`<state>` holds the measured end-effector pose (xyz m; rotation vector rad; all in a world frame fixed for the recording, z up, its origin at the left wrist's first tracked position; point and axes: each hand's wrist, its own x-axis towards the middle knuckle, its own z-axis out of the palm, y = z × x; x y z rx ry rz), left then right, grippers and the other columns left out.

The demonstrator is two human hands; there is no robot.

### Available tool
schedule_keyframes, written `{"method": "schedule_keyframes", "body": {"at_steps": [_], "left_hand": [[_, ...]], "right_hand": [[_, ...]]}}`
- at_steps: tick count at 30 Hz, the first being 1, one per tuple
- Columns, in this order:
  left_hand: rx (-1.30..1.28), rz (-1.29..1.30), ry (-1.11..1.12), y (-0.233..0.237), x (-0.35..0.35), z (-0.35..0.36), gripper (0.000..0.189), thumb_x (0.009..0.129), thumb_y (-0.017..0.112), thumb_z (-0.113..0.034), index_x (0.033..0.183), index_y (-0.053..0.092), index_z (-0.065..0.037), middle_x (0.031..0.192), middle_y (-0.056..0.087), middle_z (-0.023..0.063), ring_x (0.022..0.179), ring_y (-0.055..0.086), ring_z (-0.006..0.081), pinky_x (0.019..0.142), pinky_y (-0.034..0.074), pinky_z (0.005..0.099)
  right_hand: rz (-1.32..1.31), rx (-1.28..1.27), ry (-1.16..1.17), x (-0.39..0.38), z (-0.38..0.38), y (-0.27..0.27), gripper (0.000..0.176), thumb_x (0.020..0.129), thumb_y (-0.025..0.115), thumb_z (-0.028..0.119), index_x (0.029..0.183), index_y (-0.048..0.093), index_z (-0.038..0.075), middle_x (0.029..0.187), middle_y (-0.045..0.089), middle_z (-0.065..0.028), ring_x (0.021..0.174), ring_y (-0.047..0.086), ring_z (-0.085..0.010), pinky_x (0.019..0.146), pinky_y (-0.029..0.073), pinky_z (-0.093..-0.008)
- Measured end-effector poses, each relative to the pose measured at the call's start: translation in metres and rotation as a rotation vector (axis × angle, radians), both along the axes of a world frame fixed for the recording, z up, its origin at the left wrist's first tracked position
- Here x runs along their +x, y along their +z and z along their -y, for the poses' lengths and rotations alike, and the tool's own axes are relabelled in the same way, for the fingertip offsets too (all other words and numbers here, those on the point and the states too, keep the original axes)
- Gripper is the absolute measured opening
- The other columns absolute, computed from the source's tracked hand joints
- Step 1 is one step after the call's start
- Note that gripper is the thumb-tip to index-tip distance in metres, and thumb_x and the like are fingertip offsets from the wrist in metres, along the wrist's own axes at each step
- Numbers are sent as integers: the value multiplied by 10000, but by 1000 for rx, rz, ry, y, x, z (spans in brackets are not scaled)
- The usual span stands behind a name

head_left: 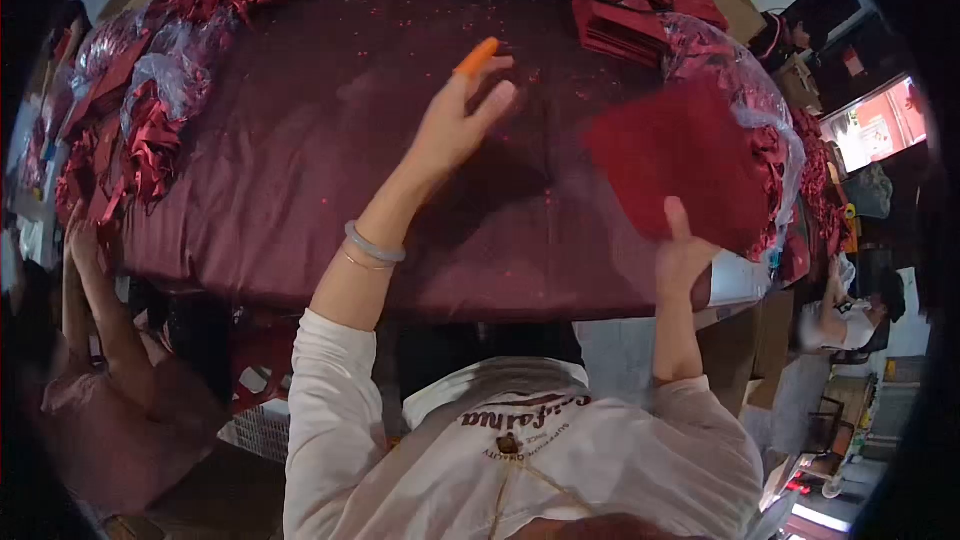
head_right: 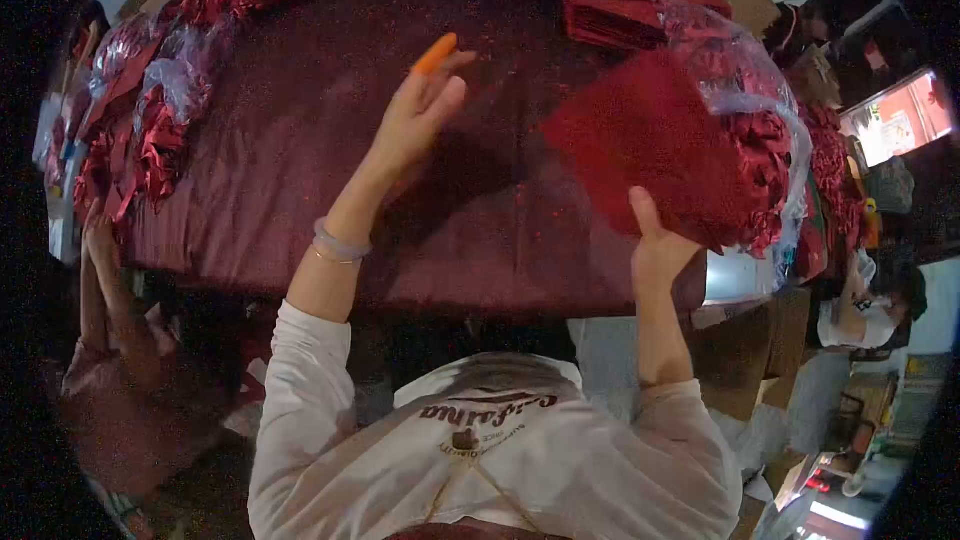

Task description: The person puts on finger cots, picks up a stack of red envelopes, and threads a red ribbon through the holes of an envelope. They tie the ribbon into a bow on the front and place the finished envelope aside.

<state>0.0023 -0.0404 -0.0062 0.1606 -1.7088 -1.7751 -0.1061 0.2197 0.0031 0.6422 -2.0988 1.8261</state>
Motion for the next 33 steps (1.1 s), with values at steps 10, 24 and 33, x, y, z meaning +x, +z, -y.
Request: {"method": "schedule_keyframes", "body": {"at_steps": [10, 24, 33], "left_hand": [[-1321, 573, -179, -25, 5, -52, 748, 876, 404, -549, 1360, 304, 13, 1432, 278, 175, 1333, 230, 351, 1089, 177, 452], [-1247, 638, -111, -48, 74, -209, 607, 794, 582, -359, 1315, 424, -92, 1394, 373, 100, 1275, 361, 242, 1060, 255, 402], [-1030, 262, -127, -57, 92, -194, 461, 739, 672, -189, 1184, 562, -140, 1315, 486, 27, 1210, 460, 201, 997, 372, 363]], "right_hand": [[582, -701, 46, -35, -121, -48, 658, 754, 652, -12, 1337, 367, 100, 1297, 445, -101, 1153, 466, -267, 974, 416, -432], [479, -197, 202, 15, -53, 1, 608, 686, 753, 44, 1211, 462, -51, 1078, 589, -130, 926, 587, -222, 817, 497, -348], [220, 158, 1164, 53, 72, -16, 688, 760, 729, 239, 1280, 370, -34, 1125, 590, -185, 1010, 577, -214, 849, 463, -308]]}}
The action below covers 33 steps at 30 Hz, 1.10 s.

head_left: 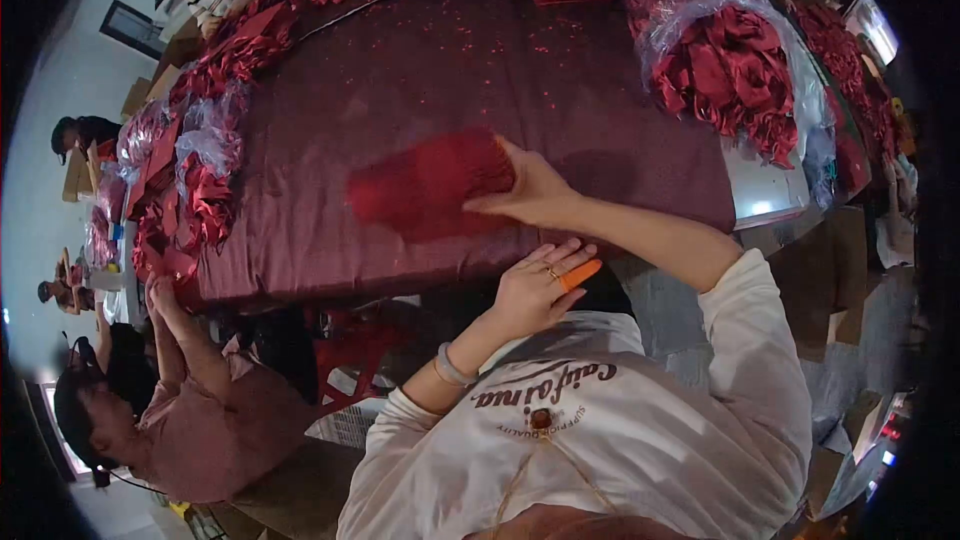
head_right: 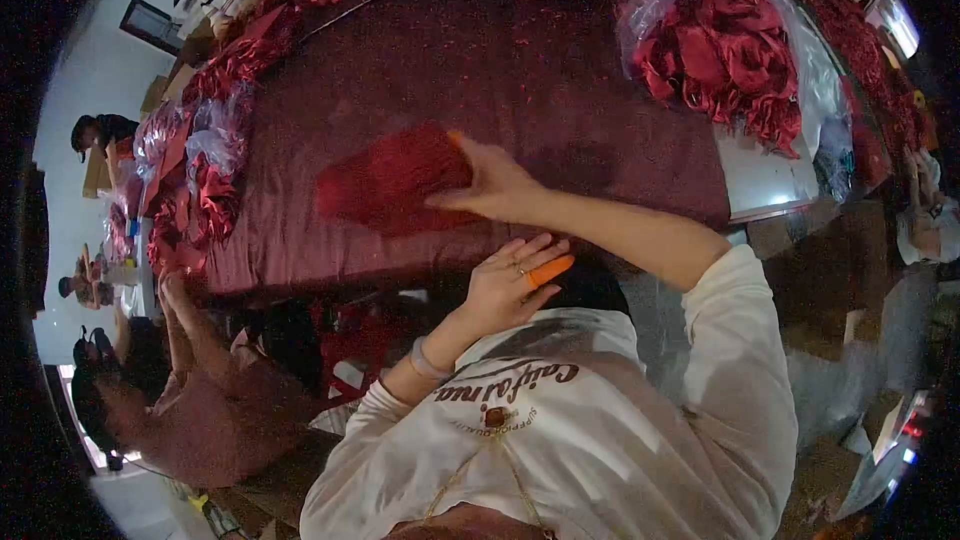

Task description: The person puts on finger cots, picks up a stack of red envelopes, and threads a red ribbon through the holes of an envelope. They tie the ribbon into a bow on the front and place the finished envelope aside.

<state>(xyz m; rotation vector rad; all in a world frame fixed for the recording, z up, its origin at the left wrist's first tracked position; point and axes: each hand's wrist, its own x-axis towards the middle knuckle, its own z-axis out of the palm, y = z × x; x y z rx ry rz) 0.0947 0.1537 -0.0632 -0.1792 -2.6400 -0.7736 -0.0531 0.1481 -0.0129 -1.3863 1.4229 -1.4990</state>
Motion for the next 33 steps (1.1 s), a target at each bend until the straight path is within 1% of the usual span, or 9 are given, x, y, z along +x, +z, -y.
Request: {"method": "schedule_keyframes", "body": {"at_steps": [7, 12, 15, 19, 25, 26, 27, 29, 33], "left_hand": [[41, -44, 10, 0, 1, -6, 447, 745, 676, -210, 1170, 563, -130, 1330, 469, 43, 1244, 420, 218, 1009, 353, 386], [34, -211, 105, 4, 16, 6, 339, 754, 661, -158, 1084, 606, -101, 1221, 553, 34, 1199, 465, 238, 983, 379, 394], [-159, -279, 481, 4, 42, 28, 343, 723, 697, -164, 1057, 634, -117, 1190, 570, 19, 1160, 488, 250, 885, 424, 396], [-207, -344, 487, -30, 50, 44, 381, 703, 734, -207, 1056, 625, -116, 1176, 586, 11, 1104, 535, 224, 828, 437, 342], [-199, -447, 536, -37, 44, 41, 381, 720, 738, -234, 1060, 605, -128, 1167, 606, 8, 1098, 556, 206, 831, 419, 299], [-195, -439, 544, -40, 45, 40, 381, 720, 738, -234, 1060, 605, -128, 1167, 606, 8, 1098, 556, 206, 831, 419, 299], [-202, -478, 512, -44, 45, 42, 393, 729, 732, -241, 1078, 592, -127, 1174, 604, 8, 1106, 552, 199, 841, 410, 293], [-239, -525, 486, -50, 44, 46, 417, 767, 704, -271, 1131, 556, -134, 1190, 598, 4, 1120, 546, 172, 892, 368, 275], [-318, -477, 496, -52, 47, 45, 334, 808, 649, -320, 1097, 589, -165, 1183, 600, -16, 1107, 550, 149, 974, 300, 279]], "right_hand": [[-130, -186, -673, -147, 94, -15, 799, 678, 795, 309, 1254, 380, -58, 1149, 565, -178, 1006, 578, -227, 882, 466, -337], [159, -164, -409, -92, 84, 2, 663, 687, 789, 159, 1222, 428, 3, 1129, 575, -137, 975, 583, -222, 867, 469, -349], [130, 209, -234, 5, 37, 26, 782, 681, 796, 195, 1306, 365, 8, 1216, 527, -130, 1129, 493, -222, 974, 388, -346], [214, 163, 170, 34, 49, -3, 896, 679, 796, 275, 1366, 288, 7, 1354, 403, -149, 1233, 401, -241, 1039, 318, -358], [-119, -180, -462, -81, 165, -12, 774, 669, 786, 362, 1223, 427, -42, 1122, 589, -175, 1031, 572, -260, 879, 458, -361], [-256, -129, -688, -95, 173, -1, 663, 685, 786, 252, 1185, 456, -29, 1079, 601, -136, 978, 577, -209, 858, 451, -326], [-319, -293, -688, -160, 206, -41, 652, 684, 787, 239, 1175, 457, -37, 1071, 602, -133, 967, 582, -209, 850, 458, -323], [-69, -393, -540, -139, 190, -13, 732, 685, 787, 288, 1224, 410, -33, 1122, 582, -167, 1003, 585, -253, 861, 480, -371], [100, 178, -241, -13, 109, 12, 715, 671, 799, 180, 1238, 408, -12, 1156, 562, -135, 1046, 551, -236, 939, 429, -365]]}}
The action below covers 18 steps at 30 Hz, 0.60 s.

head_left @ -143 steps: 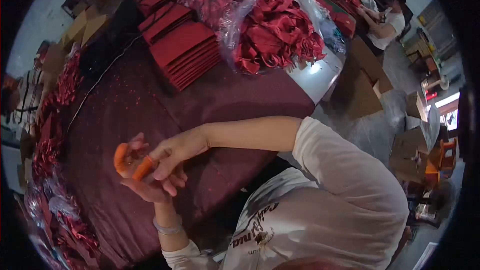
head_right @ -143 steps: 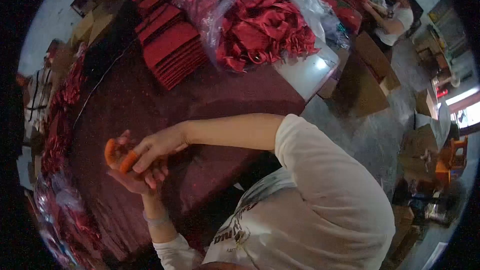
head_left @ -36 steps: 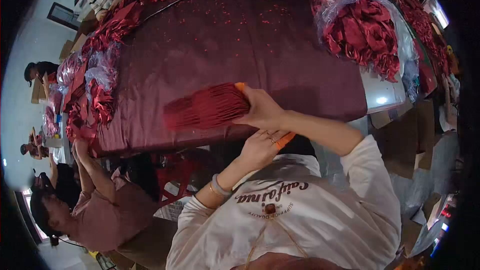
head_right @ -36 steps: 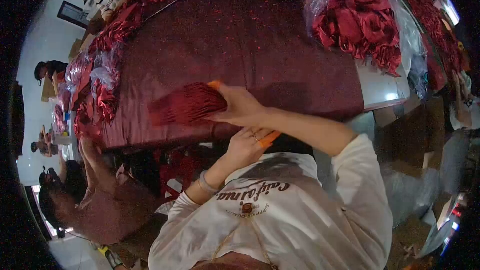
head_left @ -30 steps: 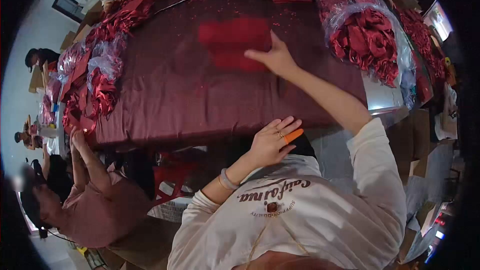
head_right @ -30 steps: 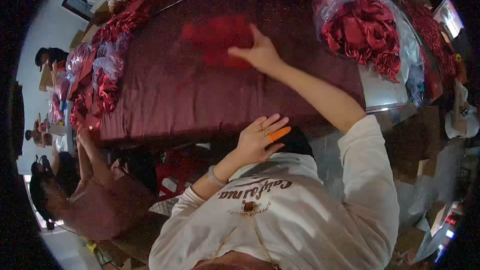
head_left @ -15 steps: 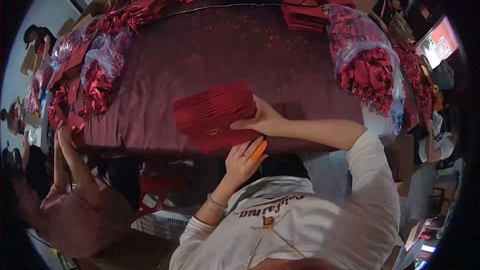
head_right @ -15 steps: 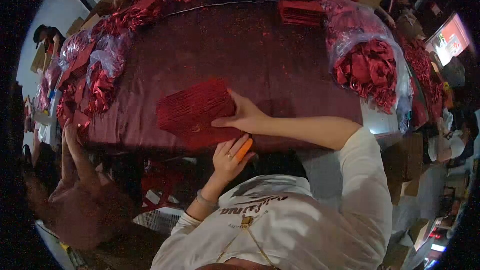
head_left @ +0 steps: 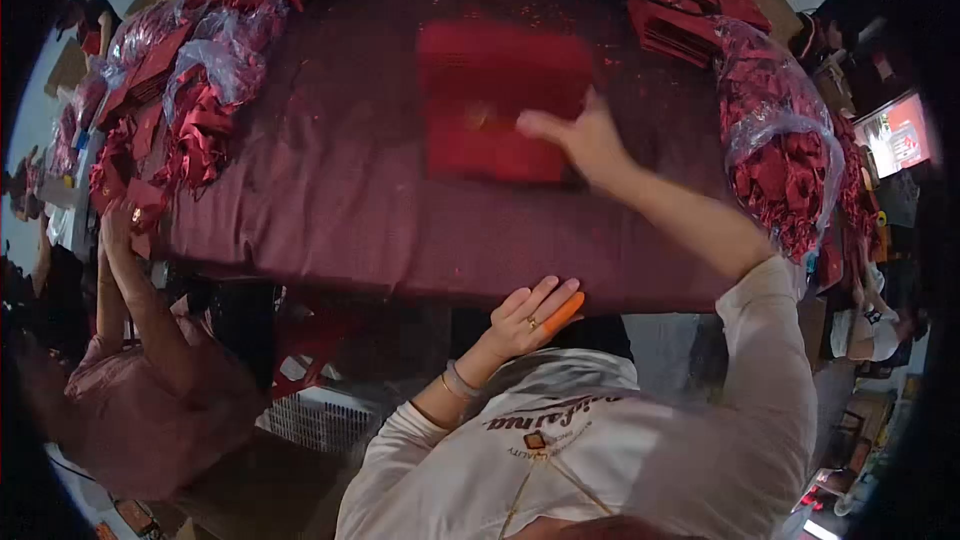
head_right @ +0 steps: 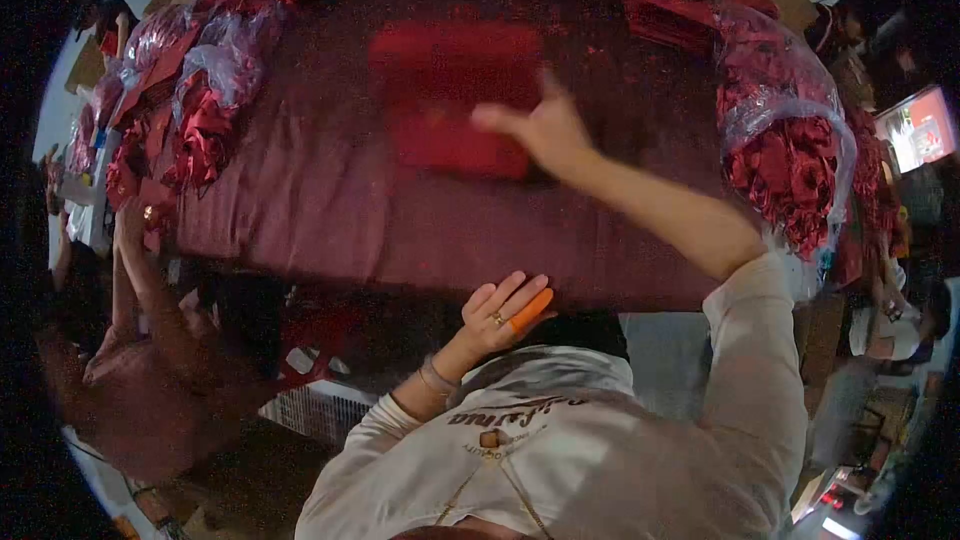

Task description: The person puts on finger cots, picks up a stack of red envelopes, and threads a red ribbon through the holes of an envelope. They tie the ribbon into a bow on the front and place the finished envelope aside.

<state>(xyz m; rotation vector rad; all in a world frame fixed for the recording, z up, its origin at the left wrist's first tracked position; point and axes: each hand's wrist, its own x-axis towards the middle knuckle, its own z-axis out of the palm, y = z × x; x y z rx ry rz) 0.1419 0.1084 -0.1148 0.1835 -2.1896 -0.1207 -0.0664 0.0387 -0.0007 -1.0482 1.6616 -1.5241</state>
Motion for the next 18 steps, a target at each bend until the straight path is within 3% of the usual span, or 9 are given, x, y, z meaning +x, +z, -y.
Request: {"method": "schedule_keyframes", "body": {"at_steps": [2, 3, 5, 8, 11, 12, 13, 16, 18], "left_hand": [[-20, 19, 12, 0, 0, -1, 306, 815, 641, -328, 1084, 604, -186, 1169, 607, -21, 1096, 556, 149, 1015, 266, 291], [-33, 3, 15, 1, -2, 0, 299, 812, 646, -329, 1075, 613, -192, 1164, 610, -25, 1088, 559, 147, 988, 286, 280], [-36, 2, -1, 4, -1, 1, 276, 805, 663, -315, 1051, 634, -193, 1153, 617, -29, 1063, 568, 137, 844, 360, 239], [3, -3, -1, 0, -1, -2, 256, 761, 716, -275, 991, 641, -190, 1145, 621, -44, 1111, 533, 148, 851, 355, 265], [-88, -8, 32, -5, -1, 0, 264, 819, 653, -316, 1054, 624, -201, 1168, 609, -46, 1109, 543, 132, 871, 333, 251], [-92, -2, 39, -5, -3, 1, 264, 819, 653, -316, 1054, 624, -201, 1168, 609, -46, 1109, 543, 132, 871, 333, 251], [-104, 3, 50, -5, -2, 1, 259, 824, 646, -322, 1052, 619, -203, 1170, 609, -46, 1112, 542, 134, 894, 323, 259], [-99, 1, 28, -11, 1, -1, 244, 824, 646, -324, 1036, 617, -207, 1171, 608, -47, 1121, 539, 137, 942, 304, 273], [-76, -31, 16, -7, -2, 0, 230, 796, 678, -293, 999, 620, -202, 1171, 608, -38, 1142, 529, 138, 1002, 278, 287]], "right_hand": [[346, -118, 312, 65, -29, 0, 828, 696, 781, 279, 1323, 330, -21, 1274, 478, -170, 1170, 462, -257, 999, 365, -369], [48, 83, 440, 72, -29, -1, 867, 704, 768, 328, 1343, 301, -24, 1317, 431, -197, 1217, 419, -275, 1033, 326, -369], [-26, 60, 635, 73, -9, 4, 917, 687, 779, 343, 1353, 277, -37, 1338, 401, -217, 1255, 375, -283, 1067, 281, -359], [179, -199, 336, 57, 57, -38, 735, 697, 785, 143, 1295, 378, 11, 1236, 516, -105, 1120, 483, -176, 979, 377, -310], [-81, -322, 43, -12, 130, -35, 712, 676, 794, 172, 1252, 415, -8, 1173, 560, -128, 1065, 530, -183, 935, 418, -315], [-365, -129, -175, -32, 135, -11, 724, 665, 799, 219, 1240, 427, -15, 1120, 594, -140, 1029, 565, -200, 893, 447, -322], [-307, -369, -190, -81, 174, -41, 741, 654, 804, 260, 1218, 433, -44, 1091, 608, -159, 1008, 585, -223, 867, 463, -329], [-319, -407, -437, -128, 166, -20, 685, 680, 785, 281, 1200, 448, -12, 1109, 603, -166, 990, 598, -256, 861, 469, -364], [-71, -427, -227, -125, 119, -11, 654, 690, 782, 240, 1192, 454, -18, 1110, 596, -149, 1007, 580, -232, 890, 448, -354]]}}
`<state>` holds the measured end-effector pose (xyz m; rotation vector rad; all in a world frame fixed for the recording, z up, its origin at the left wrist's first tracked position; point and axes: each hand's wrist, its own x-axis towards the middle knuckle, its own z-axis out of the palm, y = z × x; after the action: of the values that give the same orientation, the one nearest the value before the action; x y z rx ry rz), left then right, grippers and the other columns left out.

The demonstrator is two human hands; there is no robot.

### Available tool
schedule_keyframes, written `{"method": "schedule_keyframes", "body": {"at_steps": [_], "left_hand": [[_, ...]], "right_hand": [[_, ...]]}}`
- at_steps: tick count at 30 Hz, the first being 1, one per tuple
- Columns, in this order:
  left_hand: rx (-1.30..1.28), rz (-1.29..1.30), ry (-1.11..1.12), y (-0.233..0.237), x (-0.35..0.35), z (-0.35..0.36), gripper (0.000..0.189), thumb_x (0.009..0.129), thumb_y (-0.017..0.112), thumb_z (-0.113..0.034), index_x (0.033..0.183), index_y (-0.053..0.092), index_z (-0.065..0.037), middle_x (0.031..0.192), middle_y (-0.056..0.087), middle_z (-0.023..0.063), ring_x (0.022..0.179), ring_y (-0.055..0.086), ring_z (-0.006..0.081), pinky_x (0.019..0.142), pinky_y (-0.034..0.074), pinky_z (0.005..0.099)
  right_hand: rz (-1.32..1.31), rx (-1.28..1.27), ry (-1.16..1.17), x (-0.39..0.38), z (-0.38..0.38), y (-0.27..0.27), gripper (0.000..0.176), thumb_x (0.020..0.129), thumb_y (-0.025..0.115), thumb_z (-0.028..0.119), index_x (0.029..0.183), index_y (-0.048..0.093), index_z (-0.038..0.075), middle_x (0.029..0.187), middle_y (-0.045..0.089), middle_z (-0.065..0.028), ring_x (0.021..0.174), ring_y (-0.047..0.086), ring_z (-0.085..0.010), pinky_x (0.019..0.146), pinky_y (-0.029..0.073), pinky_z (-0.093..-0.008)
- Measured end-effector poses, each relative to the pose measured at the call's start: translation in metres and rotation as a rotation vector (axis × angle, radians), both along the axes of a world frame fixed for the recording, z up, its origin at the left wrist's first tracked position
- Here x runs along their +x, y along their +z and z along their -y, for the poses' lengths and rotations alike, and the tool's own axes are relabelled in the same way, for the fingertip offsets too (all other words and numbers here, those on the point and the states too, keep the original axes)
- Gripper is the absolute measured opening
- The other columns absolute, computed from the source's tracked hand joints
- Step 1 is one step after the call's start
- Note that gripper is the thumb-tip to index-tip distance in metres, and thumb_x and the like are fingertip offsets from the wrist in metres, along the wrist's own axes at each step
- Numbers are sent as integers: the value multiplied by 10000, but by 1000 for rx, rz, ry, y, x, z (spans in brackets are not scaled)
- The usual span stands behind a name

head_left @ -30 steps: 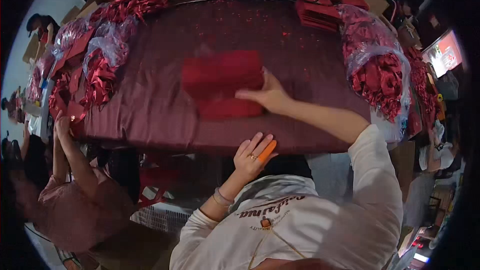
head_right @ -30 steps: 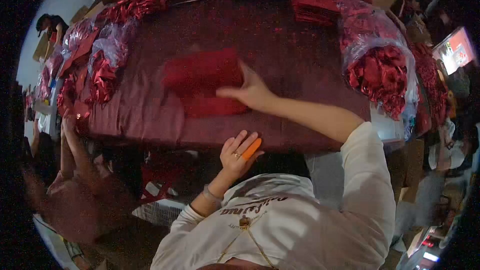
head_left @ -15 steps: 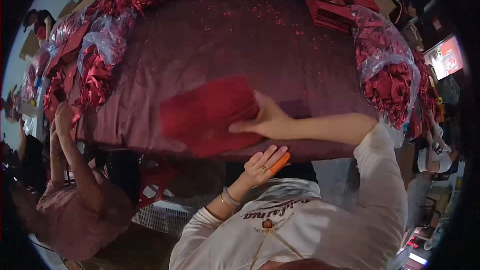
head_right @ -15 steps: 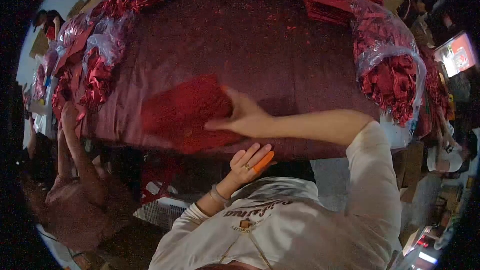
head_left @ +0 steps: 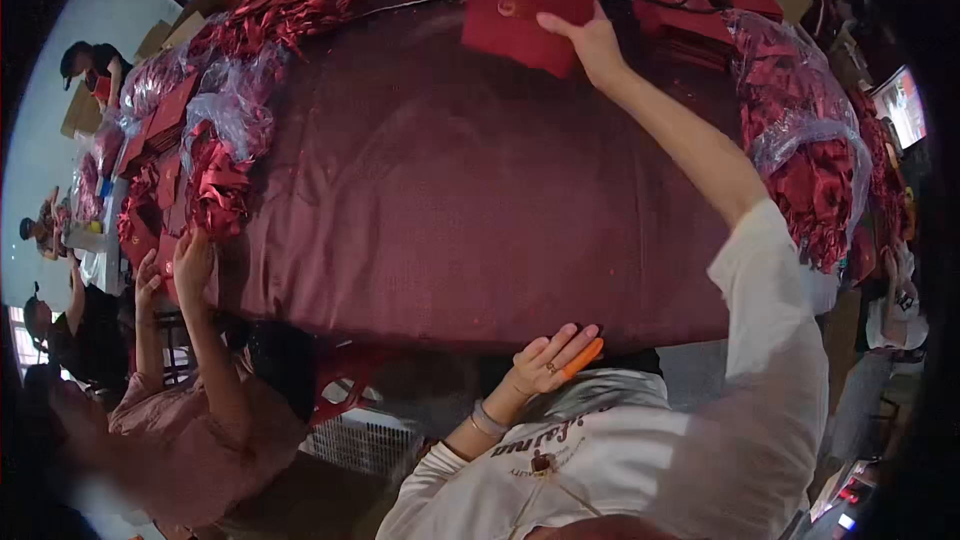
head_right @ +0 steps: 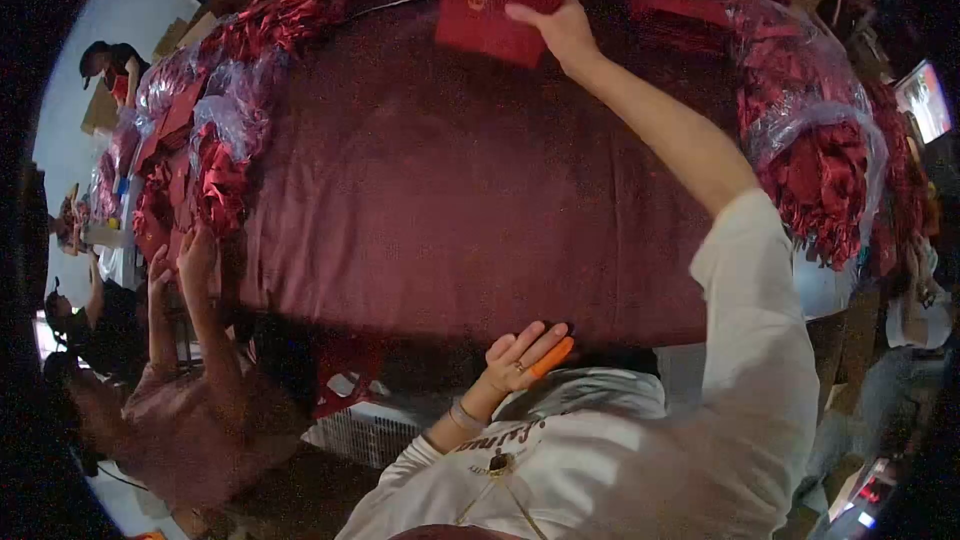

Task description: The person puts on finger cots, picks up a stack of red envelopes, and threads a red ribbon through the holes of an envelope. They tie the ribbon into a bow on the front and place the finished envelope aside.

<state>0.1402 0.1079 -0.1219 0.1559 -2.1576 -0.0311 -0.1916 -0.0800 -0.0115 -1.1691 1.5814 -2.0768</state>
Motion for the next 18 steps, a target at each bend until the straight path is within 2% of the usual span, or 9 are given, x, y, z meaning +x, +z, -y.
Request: {"method": "schedule_keyframes", "body": {"at_steps": [3, 4, 5, 6, 7, 9, 10, 15, 18], "left_hand": [[133, -22, -84, 18, -1, -5, 205, 798, 675, -254, 988, 623, -196, 1171, 608, -25, 1148, 525, 150, 1022, 274, 298], [178, 21, -184, 16, 4, -11, 229, 796, 665, -217, 1018, 627, -177, 1180, 602, -5, 1146, 527, 173, 1021, 284, 309], [174, 48, -264, 22, 0, -17, 248, 802, 642, -205, 1046, 624, -162, 1201, 588, 7, 1143, 528, 182, 1000, 317, 317], [170, 77, -343, 34, -3, -24, 269, 809, 619, -193, 1074, 621, -148, 1222, 573, 19, 1141, 529, 191, 979, 350, 325], [131, 132, -425, 45, -11, -27, 300, 810, 578, -186, 1100, 615, -120, 1265, 537, 44, 1141, 524, 190, 899, 419, 331], [250, 303, -488, 42, -30, -34, 303, 770, 595, -135, 1069, 643, -131, 1221, 572, 16, 1072, 554, 157, 874, 413, 241], [162, 304, -330, 31, -33, -45, 321, 809, 554, -176, 1115, 618, -101, 1273, 533, 12, 1138, 508, 133, 986, 336, 291], [124, 80, -236, 9, -45, -52, 263, 833, 565, -179, 1082, 651, -170, 1216, 574, -33, 1149, 496, 100, 1063, 231, 270], [88, 149, -307, 9, -42, -45, 195, 841, 559, -162, 1002, 668, -163, 1193, 595, -9, 1143, 513, 119, 883, 377, 248]], "right_hand": [[118, 334, 232, 59, -126, 32, 652, 690, 786, 198, 1210, 448, -3, 1110, 587, -111, 1020, 551, -195, 905, 429, -333], [5, 422, 192, 73, -168, 22, 634, 699, 779, 155, 1219, 448, 7, 1126, 583, -101, 1043, 540, -187, 927, 414, -332], [262, 371, 295, 96, -205, 28, 613, 689, 780, 93, 1211, 468, 21, 1155, 568, -92, 1069, 525, -182, 955, 395, -342], [311, 582, 369, 102, -238, 32, 610, 671, 785, 52, 1200, 482, 29, 1182, 553, -82, 1090, 509, -177, 976, 381, -343], [258, 525, 387, 112, -260, 35, 607, 667, 787, 39, 1196, 490, 32, 1188, 550, -73, 1094, 504, -168, 972, 386, -333], [313, 708, 501, 108, -289, 26, 609, 676, 783, 44, 1206, 484, 35, 1182, 555, -62, 1085, 507, -158, 970, 387, -323], [287, 791, 474, 103, -293, 24, 603, 681, 777, 33, 1209, 485, 40, 1177, 557, -59, 1080, 507, -153, 964, 388, -318], [85, 565, 262, 41, -232, -8, 669, 682, 790, 169, 1225, 439, -4, 1149, 566, -92, 1064, 518, -175, 954, 390, -328], [-106, 360, 45, -13, -161, -1, 730, 670, 796, 308, 1215, 441, -25, 1151, 575, -121, 1045, 552, -210, 932, 425, -337]]}}
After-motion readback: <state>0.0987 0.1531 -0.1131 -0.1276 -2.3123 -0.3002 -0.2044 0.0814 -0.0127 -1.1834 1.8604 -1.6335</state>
